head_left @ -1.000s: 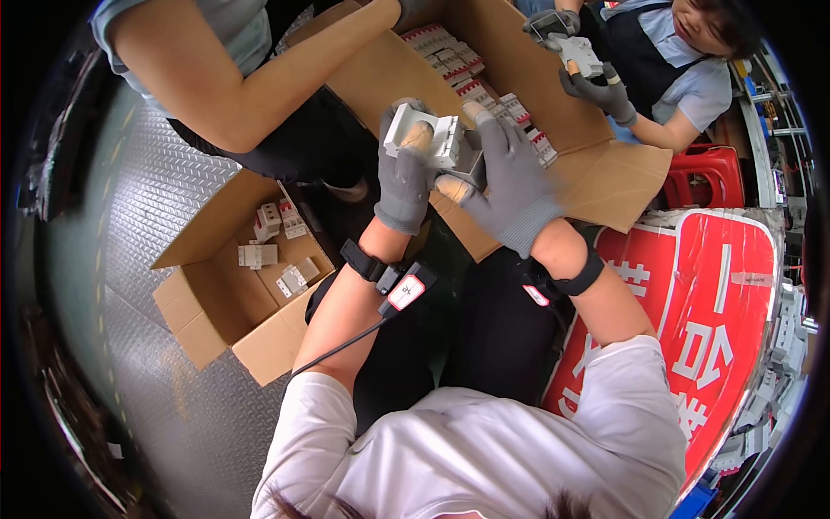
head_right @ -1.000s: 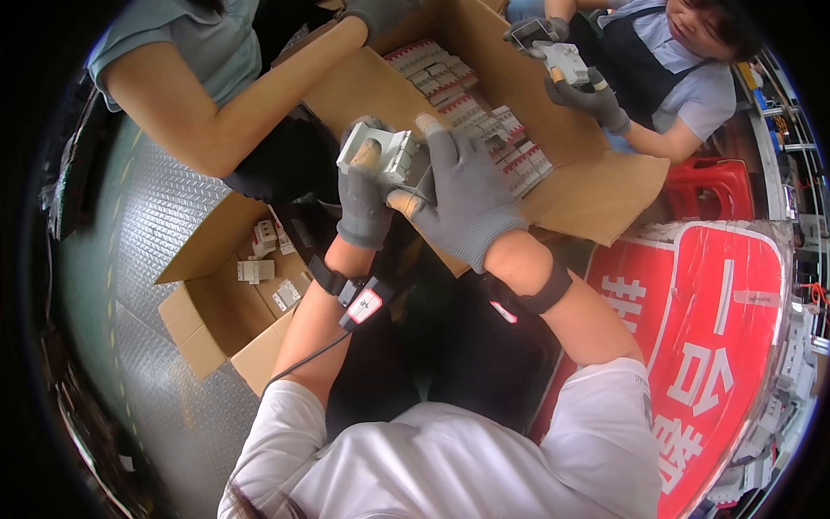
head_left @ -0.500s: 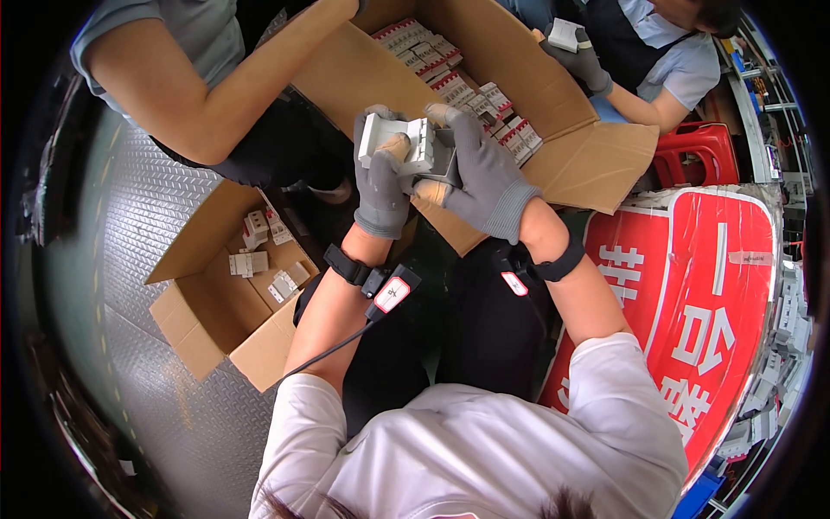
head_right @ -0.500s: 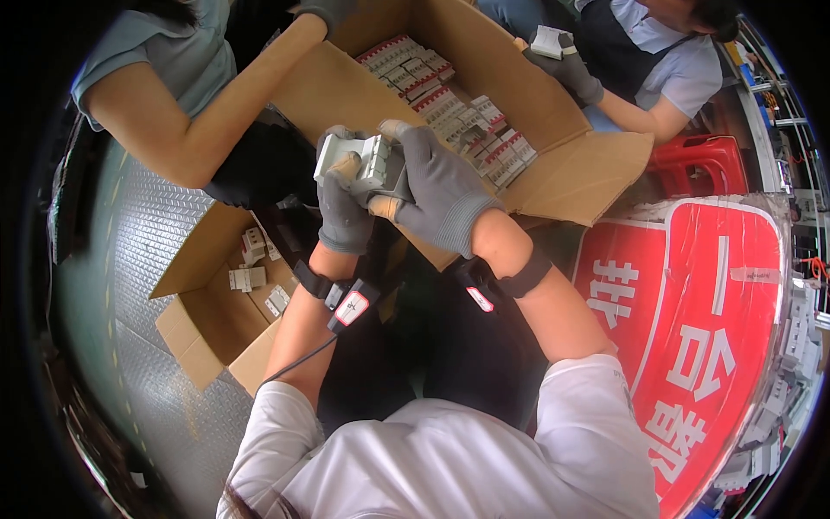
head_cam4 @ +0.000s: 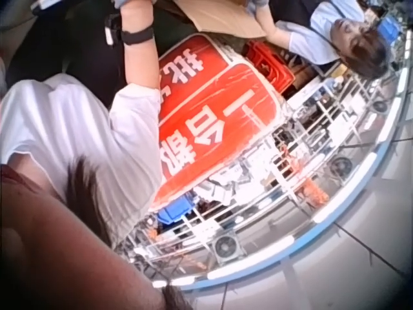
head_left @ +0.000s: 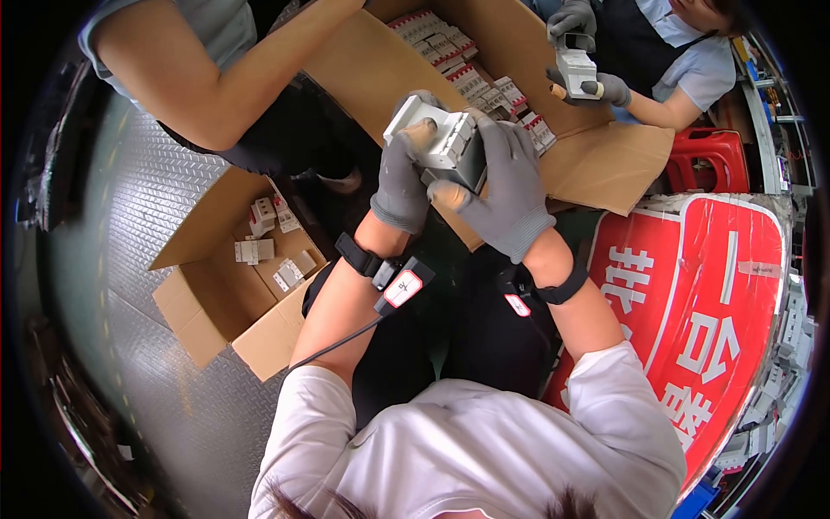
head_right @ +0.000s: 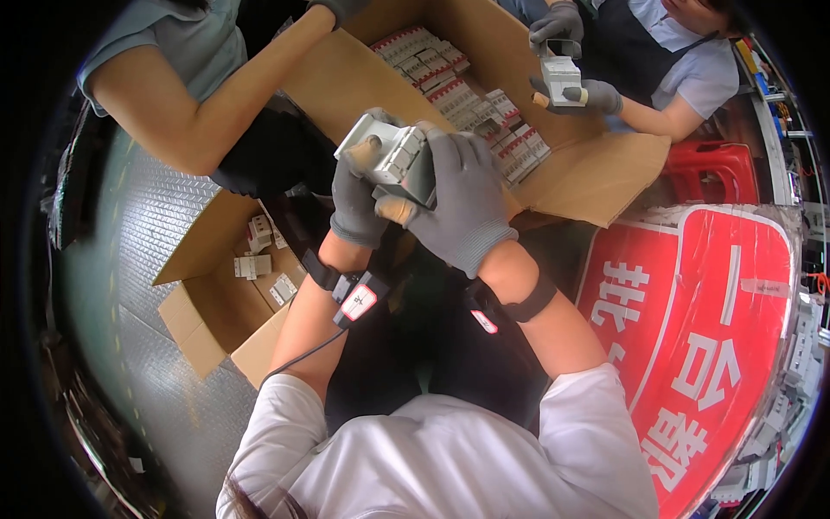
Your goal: Assembling and packing electrical circuit breakers into a cardboard box while sitting on a workshop floor.
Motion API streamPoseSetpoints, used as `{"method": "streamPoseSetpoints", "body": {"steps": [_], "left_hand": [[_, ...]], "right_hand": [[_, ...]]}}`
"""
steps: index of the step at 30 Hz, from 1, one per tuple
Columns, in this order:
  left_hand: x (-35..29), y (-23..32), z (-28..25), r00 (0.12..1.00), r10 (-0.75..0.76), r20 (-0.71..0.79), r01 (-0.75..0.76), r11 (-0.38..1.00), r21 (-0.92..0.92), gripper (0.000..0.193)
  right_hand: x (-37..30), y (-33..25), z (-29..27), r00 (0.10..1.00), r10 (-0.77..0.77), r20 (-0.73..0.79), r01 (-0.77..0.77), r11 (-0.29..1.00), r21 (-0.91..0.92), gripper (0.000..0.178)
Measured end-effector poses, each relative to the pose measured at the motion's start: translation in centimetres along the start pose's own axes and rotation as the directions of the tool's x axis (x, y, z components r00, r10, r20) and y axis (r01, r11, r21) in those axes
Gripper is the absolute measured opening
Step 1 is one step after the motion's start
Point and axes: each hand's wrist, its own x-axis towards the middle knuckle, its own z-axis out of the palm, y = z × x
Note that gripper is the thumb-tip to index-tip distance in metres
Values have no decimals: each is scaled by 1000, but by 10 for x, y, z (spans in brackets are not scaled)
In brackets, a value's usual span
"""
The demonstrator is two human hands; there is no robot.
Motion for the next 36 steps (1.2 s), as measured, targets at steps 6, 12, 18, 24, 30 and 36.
{"method": "streamPoseSetpoints", "body": {"steps": [6, 12, 18, 24, 30, 36], "left_hand": [[6, -1, -8, 996, -53, 68, 49, 997, 58, 37], [1, 7, -8, 999, -46, -6, 46, 999, 6, 33], [2, 15, -7, 983, -164, -78, 167, 986, 27, 35], [-6, 7, 4, 964, -258, -62, 257, 966, -15, 43], [-5, 7, 8, 956, -288, -63, 286, 958, -34, 36], [6, 13, 1, 927, -375, 17, 347, 837, -424, 43]], "right_hand": [[-4, -9, -11, 992, 92, 84, -84, 992, -92, 73], [-7, -20, -7, 980, 154, 127, -128, 972, -195, 70], [-18, -29, 8, 959, 215, 186, -157, 946, -285, 83], [-22, -27, 15, 987, 158, 8, -153, 966, -207, 96], [-21, -22, 8, 969, 235, 74, -235, 972, -6, 103], [-21, 23, -30, 915, 172, 364, -400, 504, 766, 111]]}}
